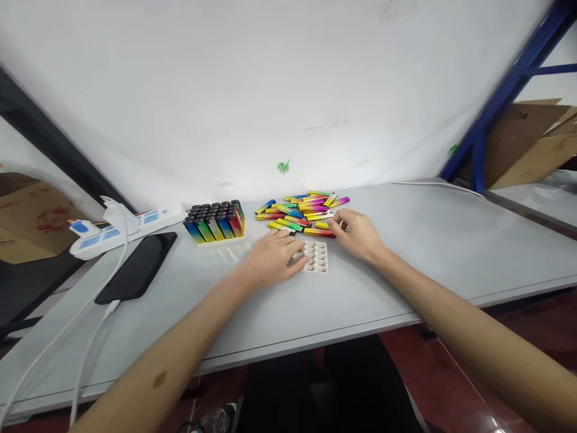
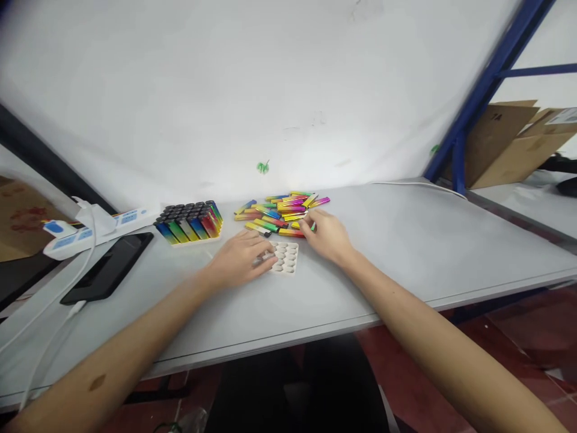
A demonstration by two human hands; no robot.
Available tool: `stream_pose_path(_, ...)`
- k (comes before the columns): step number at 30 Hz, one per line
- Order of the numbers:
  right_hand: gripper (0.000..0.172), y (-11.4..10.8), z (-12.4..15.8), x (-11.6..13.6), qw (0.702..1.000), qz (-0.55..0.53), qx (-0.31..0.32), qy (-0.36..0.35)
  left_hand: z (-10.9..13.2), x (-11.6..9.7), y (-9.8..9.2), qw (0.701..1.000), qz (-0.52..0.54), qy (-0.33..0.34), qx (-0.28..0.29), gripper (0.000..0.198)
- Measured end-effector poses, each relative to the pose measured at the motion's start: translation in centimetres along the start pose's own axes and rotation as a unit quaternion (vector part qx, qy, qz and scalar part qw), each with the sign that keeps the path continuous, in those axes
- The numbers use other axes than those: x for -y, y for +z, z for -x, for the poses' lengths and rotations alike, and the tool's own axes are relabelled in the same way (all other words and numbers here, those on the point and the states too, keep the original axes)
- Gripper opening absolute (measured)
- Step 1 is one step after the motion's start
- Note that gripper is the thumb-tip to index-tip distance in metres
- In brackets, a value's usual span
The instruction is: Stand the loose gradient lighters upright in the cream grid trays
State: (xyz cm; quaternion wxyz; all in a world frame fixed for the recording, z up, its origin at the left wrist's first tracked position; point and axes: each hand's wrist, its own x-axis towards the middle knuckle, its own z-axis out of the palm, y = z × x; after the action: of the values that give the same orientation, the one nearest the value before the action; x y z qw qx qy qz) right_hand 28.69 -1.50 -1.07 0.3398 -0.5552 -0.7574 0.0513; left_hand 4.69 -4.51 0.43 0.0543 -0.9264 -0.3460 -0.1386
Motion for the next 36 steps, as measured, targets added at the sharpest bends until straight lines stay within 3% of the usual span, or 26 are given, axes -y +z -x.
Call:
stream_pose_path(6,0.032,-1.2,-0.8,-2.6,0.984,0.132,0.092,0.079,-0.4,0.0,0.7,0.994,0.075,-0.054,-0.051,0.022)
stream_pose_path(11,0.031,-1.8,-0.8,-2.3,0.983,0.118,0.124,0.068,-0.1,0.5,0.5,0.98,0.127,-0.124,-0.085,0.02)
stream_pose_path(15,0.024,-2.3,-0.8,-2.2,0.982,0.107,0.137,0.074,-0.2,1.2,-0.2,0.97,0.102,-0.182,-0.122,0.022)
stream_pose_path(21,0.021,-2.4,-0.8,-3.2,0.981,0.109,0.125,0.099,0.6,3.2,-0.2,0.948,-0.023,-0.316,-0.04,0.024)
stream_pose_path(24,0.019,-2.2,-0.9,-3.5,0.985,0.089,0.116,0.093,0.9,3.9,0.1,0.942,-0.048,-0.329,-0.033,0.027)
stream_pose_path(29,0.018,-2.0,-1.0,-2.9,0.982,0.037,0.114,0.144,0.7,4.4,0.5,0.946,-0.049,-0.318,-0.034,0.027)
stream_pose_path(36,0.02,-1.7,-0.9,-2.7,0.985,0.025,0.126,0.118,0.3,5.1,0.7,0.948,-0.05,-0.314,-0.026,0.025)
